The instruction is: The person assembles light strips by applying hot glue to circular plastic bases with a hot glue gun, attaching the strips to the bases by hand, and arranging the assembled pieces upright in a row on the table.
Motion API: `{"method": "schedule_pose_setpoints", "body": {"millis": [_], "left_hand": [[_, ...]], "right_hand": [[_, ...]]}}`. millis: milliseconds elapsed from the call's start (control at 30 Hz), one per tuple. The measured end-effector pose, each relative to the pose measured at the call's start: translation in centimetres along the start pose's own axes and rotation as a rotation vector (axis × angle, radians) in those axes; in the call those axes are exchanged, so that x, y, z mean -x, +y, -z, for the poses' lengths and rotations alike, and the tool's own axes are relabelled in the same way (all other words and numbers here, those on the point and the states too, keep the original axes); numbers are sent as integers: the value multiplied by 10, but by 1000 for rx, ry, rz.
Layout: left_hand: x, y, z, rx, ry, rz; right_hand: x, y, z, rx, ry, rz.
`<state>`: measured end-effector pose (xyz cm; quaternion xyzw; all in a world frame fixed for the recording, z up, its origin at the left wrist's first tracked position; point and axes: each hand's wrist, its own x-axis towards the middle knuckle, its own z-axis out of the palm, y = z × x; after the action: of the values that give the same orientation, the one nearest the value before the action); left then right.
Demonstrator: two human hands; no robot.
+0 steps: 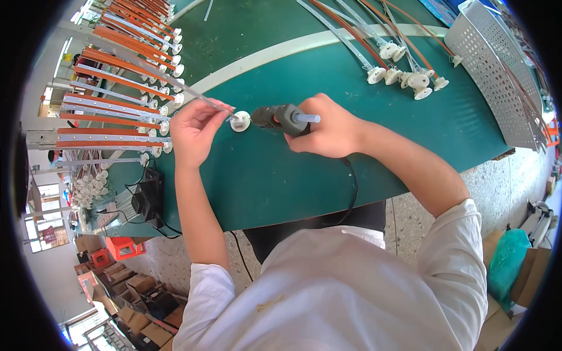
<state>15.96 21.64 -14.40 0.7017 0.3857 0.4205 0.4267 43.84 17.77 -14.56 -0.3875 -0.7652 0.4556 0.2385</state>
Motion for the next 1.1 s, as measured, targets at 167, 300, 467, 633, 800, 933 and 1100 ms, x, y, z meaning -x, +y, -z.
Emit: {"method": "schedule_pose_setpoints", "body": {"millis": [167, 300, 467, 633, 800, 933, 1100], "left_hand": [[6, -1, -7, -51, 107, -38], [1, -4, -7, 9, 39, -50], [-6, -8, -5, -39, -9, -45], [-4, -11, -3, -43, 9, -55], [6, -11, -10, -125, 120, -111], [5, -8, -26, -111, 362, -111], [4, -6, -37, -191, 357, -66]], "right_hand": [[1, -16, 4, -251, -1, -210], [2, 0, -1, -398, 36, -164], [0, -1, 5, -555, -7, -275], [2, -10, 8, -450, -73, -284], [6, -16, 1, -313, -9, -188], [3, -19, 2, -179, -32, -212], [7, -5, -17, 100, 210, 187]]}}
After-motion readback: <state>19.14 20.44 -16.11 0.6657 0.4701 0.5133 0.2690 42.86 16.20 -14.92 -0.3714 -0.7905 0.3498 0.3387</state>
